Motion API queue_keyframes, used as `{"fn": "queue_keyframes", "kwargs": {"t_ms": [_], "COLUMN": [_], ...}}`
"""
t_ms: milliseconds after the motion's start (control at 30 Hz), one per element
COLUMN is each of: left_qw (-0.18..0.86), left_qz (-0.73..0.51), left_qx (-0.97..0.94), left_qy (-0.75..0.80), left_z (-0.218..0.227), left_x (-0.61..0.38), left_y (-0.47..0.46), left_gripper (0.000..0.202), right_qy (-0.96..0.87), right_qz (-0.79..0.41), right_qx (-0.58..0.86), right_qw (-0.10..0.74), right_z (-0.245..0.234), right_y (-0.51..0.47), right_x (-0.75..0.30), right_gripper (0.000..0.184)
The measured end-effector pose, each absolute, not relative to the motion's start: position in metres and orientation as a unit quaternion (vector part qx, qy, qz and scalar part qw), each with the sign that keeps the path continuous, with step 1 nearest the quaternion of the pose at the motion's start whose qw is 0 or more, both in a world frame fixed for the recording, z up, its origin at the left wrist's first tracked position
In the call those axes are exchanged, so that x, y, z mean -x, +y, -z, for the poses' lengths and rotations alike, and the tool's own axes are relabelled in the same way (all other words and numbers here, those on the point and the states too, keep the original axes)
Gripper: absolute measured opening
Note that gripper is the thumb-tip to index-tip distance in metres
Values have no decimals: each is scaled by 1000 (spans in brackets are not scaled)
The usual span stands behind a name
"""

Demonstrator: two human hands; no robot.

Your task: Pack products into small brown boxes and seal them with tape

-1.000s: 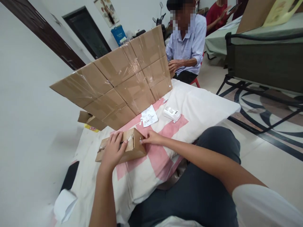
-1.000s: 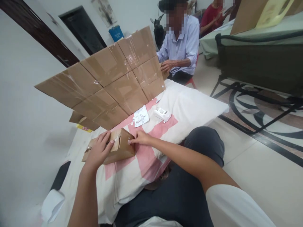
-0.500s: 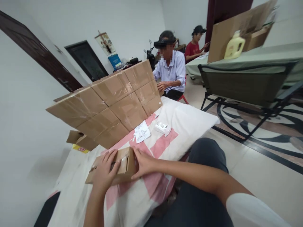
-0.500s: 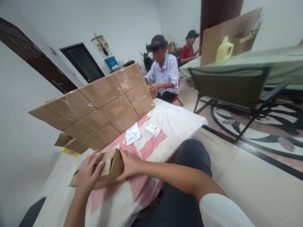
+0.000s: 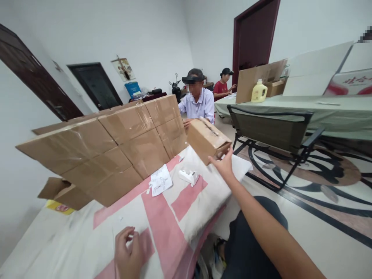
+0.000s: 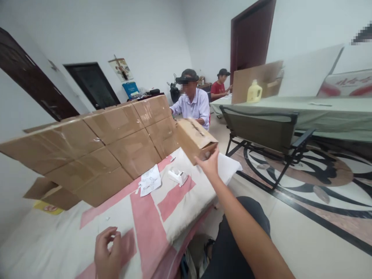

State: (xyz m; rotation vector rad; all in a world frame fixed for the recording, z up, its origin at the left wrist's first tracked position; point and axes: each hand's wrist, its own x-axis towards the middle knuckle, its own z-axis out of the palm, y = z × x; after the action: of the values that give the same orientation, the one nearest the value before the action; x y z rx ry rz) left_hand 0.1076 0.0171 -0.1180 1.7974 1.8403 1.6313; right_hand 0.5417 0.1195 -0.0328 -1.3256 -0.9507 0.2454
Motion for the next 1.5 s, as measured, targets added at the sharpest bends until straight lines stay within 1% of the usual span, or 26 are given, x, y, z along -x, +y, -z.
{"fn": "queue_keyframes", "kwargs": {"t_ms": [67,133,200,233,333,367,433,633,733,767,833,900,933,1000,1033,1100,1167,1233,1267,1333,1367,1433,1500], "left_qw": [65,69,75,80,97,105,124,219,254,264,275,261,243,198,176,135,97,91,103,140,159,185,197], "left_qz": [-521,-514,-512,-511,-513,-512,-511,-492,-494,-486,-449,-422,-431,-488,-529,-579,-623,-655,-670,-697,-710,-732,-747], "left_qx": [-600,-607,-607,-606,-598,-596,-588,-562,-538,-547,-593,-637,-638,-596,-545,-458,-368,-308,-289,-269,-266,-271,-284], "left_qy": [604,602,603,604,608,610,615,628,634,629,609,590,590,606,627,661,684,684,676,649,632,597,567], "left_z": [115,113,111,110,108,108,108,117,113,108,96,83,77,71,70,72,77,83,87,94,97,106,113], "left_x": [-112,-117,-120,-121,-122,-122,-123,-127,-123,-117,-95,-58,-34,18,46,98,145,184,200,225,234,245,249], "left_y": [16,14,12,12,10,9,8,6,5,6,13,29,40,71,89,131,176,218,237,267,278,295,305], "left_gripper": [25,24,24,24,26,28,30,45,51,51,48,42,39,36,35,42,62,81,86,82,77,69,68], "right_qy": [-379,-374,-394,-409,-440,-445,-448,-486,-525,-545,-594,-645,-670,-729,-761,-818,-860,-880,-877,-844,-813,-742,-664], "right_qz": [-73,-59,-66,-79,-141,-158,-170,-155,-129,-115,-83,-52,-38,-22,-25,-58,-121,-197,-240,-329,-367,-410,-429], "right_qx": [683,743,780,800,848,853,857,834,809,794,752,701,668,570,509,387,302,248,241,270,301,368,447], "right_qw": [621,553,482,433,260,220,189,208,232,244,273,301,321,378,402,421,394,354,339,325,338,381,419], "right_z": [48,62,68,69,67,66,66,62,52,47,36,24,18,9,6,1,0,5,9,19,24,32,34], "right_y": [127,135,143,148,157,159,162,158,147,144,138,137,139,148,152,162,170,180,188,209,223,256,288], "right_x": [-566,-573,-568,-561,-536,-527,-510,-484,-483,-482,-477,-463,-452,-417,-393,-330,-254,-171,-129,-49,-12,49,90], "right_gripper": [122,123,121,118,100,92,76,41,24,21,21,22,21,17,15,13,13,19,29,58,70,78,79]}}
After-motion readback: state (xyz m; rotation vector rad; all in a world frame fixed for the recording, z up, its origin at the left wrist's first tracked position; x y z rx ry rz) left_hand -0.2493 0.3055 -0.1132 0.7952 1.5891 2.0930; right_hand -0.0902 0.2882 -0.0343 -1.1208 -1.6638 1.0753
